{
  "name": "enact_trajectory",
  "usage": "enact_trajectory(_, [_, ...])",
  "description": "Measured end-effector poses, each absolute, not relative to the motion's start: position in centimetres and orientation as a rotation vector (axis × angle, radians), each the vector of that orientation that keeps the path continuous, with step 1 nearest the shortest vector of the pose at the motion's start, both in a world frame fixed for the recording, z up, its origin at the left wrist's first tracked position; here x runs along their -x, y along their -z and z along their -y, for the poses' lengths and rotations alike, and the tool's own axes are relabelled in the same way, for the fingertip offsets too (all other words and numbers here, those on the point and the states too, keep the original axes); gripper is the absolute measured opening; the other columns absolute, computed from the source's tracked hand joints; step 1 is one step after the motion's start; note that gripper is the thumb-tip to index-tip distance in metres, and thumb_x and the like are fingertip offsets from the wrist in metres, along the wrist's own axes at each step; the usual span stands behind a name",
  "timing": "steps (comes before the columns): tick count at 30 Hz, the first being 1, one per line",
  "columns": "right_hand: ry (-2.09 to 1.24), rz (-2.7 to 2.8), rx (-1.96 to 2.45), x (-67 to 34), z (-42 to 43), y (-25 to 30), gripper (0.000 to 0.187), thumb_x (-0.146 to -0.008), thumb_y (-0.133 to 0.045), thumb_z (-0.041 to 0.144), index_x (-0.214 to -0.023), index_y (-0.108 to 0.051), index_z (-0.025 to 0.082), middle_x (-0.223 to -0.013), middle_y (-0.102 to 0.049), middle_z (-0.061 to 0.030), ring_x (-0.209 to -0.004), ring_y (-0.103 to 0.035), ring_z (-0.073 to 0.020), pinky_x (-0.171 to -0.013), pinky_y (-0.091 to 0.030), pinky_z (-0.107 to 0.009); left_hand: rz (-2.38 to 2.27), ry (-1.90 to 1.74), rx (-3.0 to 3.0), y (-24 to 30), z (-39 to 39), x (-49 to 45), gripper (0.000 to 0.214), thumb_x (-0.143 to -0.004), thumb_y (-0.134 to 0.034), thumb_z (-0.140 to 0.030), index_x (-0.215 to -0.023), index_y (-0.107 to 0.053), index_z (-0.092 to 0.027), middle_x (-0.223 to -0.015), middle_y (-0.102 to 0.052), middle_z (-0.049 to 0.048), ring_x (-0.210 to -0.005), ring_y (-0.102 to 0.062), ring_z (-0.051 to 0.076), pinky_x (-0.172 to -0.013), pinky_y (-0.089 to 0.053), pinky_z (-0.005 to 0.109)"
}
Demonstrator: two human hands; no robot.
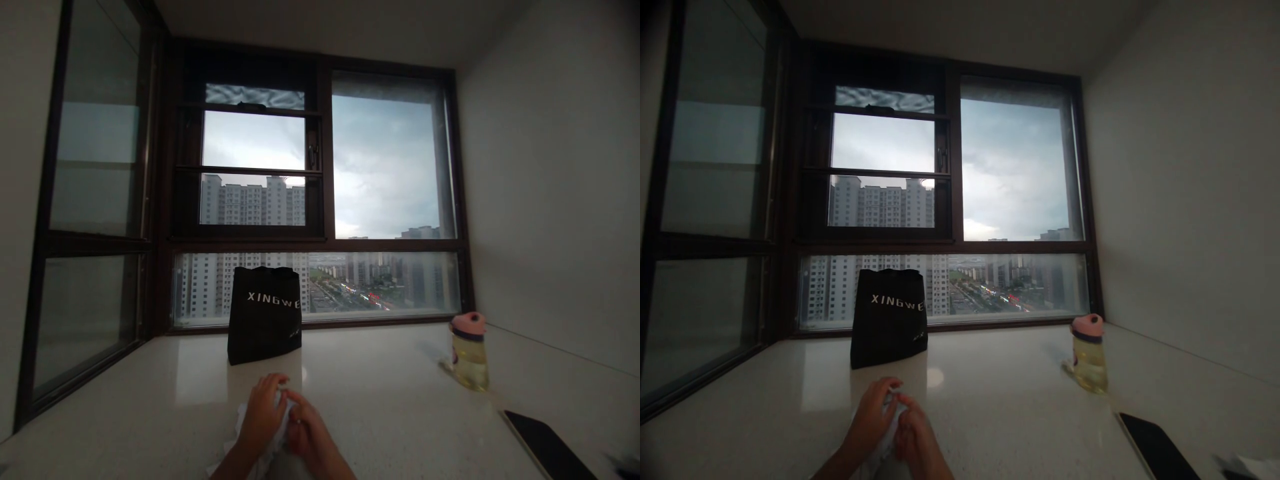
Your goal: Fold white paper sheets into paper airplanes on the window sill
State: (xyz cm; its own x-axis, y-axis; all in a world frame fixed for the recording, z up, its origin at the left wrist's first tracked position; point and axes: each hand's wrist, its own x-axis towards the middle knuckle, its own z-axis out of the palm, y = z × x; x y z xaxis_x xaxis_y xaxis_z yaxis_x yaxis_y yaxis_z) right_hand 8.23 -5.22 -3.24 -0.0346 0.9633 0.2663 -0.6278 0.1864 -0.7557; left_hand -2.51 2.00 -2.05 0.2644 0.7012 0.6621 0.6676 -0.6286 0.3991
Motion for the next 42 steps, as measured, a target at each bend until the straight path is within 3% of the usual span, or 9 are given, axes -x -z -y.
enact_trajectory(3, [-1.353,0.673,0.421,-10.5,0.5,3.2,0.040,-0.053,-0.071,0.024,-0.091,-0.063,0.017,-0.056,-0.056,0.0038,-0.042,-0.046,-0.0062,-0.044,-0.036,-0.019,-1.359,-1.622,-2.046,2.1,-3.1,4.2,0.026,-0.073,-0.042,-0.026,-0.091,-0.056,-0.015,-0.093,-0.062,0.0096,-0.084,-0.058,0.020,-0.077,-0.046,0.037])
enact_trajectory(8, [-1.325,0.648,0.350,-11.4,0.0,3.9,0.045,-0.052,-0.073,0.018,-0.096,-0.063,0.015,-0.067,-0.061,-0.0017,-0.061,-0.055,-0.0121,-0.062,-0.043,-0.026,-1.351,-1.639,-1.764,4.0,-2.4,6.8,0.024,-0.066,-0.044,-0.029,-0.080,-0.059,-0.017,-0.086,-0.065,0.0076,-0.075,-0.061,0.020,-0.067,-0.050,0.034])
enact_trajectory(16, [-1.331,0.679,0.425,-10.9,0.3,4.5,0.051,-0.050,-0.070,0.011,-0.101,-0.061,0.016,-0.059,-0.055,0.0040,-0.050,-0.045,-0.0070,-0.053,-0.038,-0.020,-1.383,-1.665,-1.570,5.2,-1.4,8.9,0.022,-0.061,-0.043,-0.031,-0.066,-0.061,-0.020,-0.074,-0.066,0.0034,-0.075,-0.061,0.022,-0.072,-0.048,0.035])
enact_trajectory(42, [-1.382,0.680,0.459,-10.6,0.3,5.5,0.044,-0.048,-0.073,0.011,-0.091,-0.064,0.016,-0.059,-0.057,0.0028,-0.052,-0.048,-0.0077,-0.054,-0.038,-0.020,-1.522,-1.500,-1.654,5.6,-0.9,8.6,0.023,-0.060,-0.038,-0.015,-0.068,-0.059,-0.020,-0.079,-0.066,0.0035,-0.078,-0.061,0.019,-0.077,-0.047,0.032])
